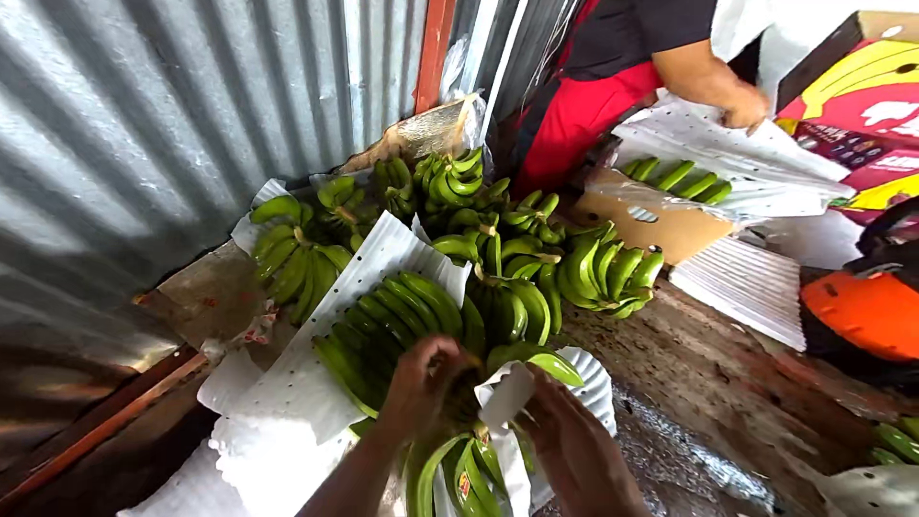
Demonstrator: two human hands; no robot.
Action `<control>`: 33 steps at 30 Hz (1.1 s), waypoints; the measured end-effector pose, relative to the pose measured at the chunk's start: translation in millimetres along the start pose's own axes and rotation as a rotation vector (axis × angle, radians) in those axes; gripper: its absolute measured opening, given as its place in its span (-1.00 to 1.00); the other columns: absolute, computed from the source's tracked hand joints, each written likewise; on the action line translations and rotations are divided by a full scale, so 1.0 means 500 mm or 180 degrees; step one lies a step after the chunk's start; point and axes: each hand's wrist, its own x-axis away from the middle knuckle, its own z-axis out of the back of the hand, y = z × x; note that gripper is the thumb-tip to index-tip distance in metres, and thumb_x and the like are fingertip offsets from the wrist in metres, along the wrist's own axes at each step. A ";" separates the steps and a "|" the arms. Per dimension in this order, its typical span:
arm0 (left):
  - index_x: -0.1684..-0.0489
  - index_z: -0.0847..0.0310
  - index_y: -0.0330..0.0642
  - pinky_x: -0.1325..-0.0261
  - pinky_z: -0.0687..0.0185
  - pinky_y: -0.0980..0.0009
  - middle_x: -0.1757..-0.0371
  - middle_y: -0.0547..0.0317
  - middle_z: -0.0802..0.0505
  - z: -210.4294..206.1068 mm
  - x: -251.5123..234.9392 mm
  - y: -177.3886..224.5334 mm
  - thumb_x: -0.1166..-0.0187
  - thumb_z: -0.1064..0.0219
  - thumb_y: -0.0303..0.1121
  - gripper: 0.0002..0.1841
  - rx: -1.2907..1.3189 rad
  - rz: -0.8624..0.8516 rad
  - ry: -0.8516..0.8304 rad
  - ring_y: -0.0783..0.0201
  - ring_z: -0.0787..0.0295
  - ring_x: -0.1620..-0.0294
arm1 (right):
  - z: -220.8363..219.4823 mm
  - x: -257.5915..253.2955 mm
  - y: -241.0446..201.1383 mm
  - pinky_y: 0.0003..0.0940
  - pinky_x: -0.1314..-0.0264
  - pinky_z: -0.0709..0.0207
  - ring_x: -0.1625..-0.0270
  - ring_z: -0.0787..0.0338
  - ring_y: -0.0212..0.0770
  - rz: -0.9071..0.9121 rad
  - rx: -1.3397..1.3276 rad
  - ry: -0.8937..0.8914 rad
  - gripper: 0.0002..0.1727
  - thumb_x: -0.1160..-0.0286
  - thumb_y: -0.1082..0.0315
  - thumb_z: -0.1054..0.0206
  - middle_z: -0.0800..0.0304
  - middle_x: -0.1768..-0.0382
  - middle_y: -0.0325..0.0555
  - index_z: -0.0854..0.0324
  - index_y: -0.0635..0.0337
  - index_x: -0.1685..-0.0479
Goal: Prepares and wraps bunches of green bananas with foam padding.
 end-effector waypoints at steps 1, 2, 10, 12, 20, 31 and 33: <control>-0.03 -0.62 -0.47 -0.15 -0.76 0.29 0.05 -0.04 -0.85 0.014 -0.033 -0.012 -0.70 -0.23 -0.45 -0.79 -0.0121 0.0478 -0.0131 0.25 -0.83 0.01 | 0.004 -0.014 -0.003 -0.38 0.13 -0.81 0.24 -0.88 -0.30 0.0023 -0.0167 0.0100 -0.83 -0.79 0.46 -0.05 -0.84 0.25 -0.17 -0.55 0.26 -0.07; -0.13 -0.59 -0.48 -0.17 -0.74 0.21 0.03 -0.11 -0.84 0.024 -0.069 -0.033 -0.74 -0.18 -0.42 -0.75 -0.0405 0.0835 -0.0293 0.16 -0.82 0.00 | 0.007 -0.023 -0.007 -0.42 0.22 -0.80 0.32 -0.86 -0.32 0.0029 -0.0278 0.0127 -0.87 -0.73 0.55 -0.08 -0.83 0.30 -0.17 -0.54 0.23 0.00; -0.45 -0.50 -0.28 -0.37 -0.62 -0.09 -0.25 -0.21 -0.81 -0.008 -0.222 -0.125 -0.80 -0.15 -0.31 -0.64 -0.2425 0.1369 -0.0855 -0.14 -0.78 -0.30 | 0.022 -0.014 -0.034 -0.35 0.11 -0.80 0.09 -0.87 -0.21 -0.0076 0.0342 -0.0475 -0.58 -0.49 0.63 -0.15 -0.81 -0.01 -0.02 -0.56 0.37 -0.35; -0.57 -0.46 -0.18 -0.35 -0.62 -0.15 -0.34 -0.21 -0.77 -0.010 -0.224 -0.105 -0.72 -0.27 -0.27 -0.54 -0.2697 0.1329 -0.0656 -0.18 -0.76 -0.33 | 0.027 -0.014 -0.033 -0.35 0.00 -0.76 0.01 -0.85 -0.24 0.0025 0.0567 -0.0445 -0.64 -0.58 0.50 -0.15 -0.84 -0.06 -0.04 -0.63 0.35 -0.30; 0.14 -0.93 -0.12 -0.44 -0.54 -0.01 -0.03 0.12 -0.92 -0.052 -0.087 0.020 -0.52 -0.44 -0.39 -0.86 -0.0977 -0.1236 -0.0970 0.14 -0.82 -0.20 | 0.025 -0.017 -0.020 -0.44 0.18 -0.77 0.20 -0.90 -0.32 0.0515 0.1333 -0.0374 -0.48 -0.35 0.65 -0.41 -0.93 0.14 -0.08 -0.61 0.28 -0.40; 0.25 -0.83 0.00 -0.66 -0.33 0.10 0.09 0.25 -0.92 -0.078 0.012 -0.044 -0.60 -0.33 -0.39 -0.87 -0.1803 -0.2403 0.0144 0.30 -0.82 -0.10 | 0.009 0.005 -0.010 -0.21 -0.04 -0.74 -0.06 -0.86 -0.18 -0.0662 0.0501 -0.0398 -0.58 -0.86 0.19 0.04 -0.87 -0.05 -0.08 -0.64 0.21 -0.34; 0.25 -0.82 -0.03 -0.61 -0.42 0.19 0.05 0.20 -0.91 -0.075 0.021 -0.052 -0.60 -0.35 -0.36 -0.89 -0.1520 -0.2143 0.0049 0.27 -0.81 -0.16 | 0.008 0.002 -0.001 -0.23 -0.01 -0.75 0.00 -0.88 -0.20 -0.0715 0.0286 -0.0185 -0.50 -0.90 0.07 0.12 -0.88 0.02 -0.09 -0.63 0.22 -0.30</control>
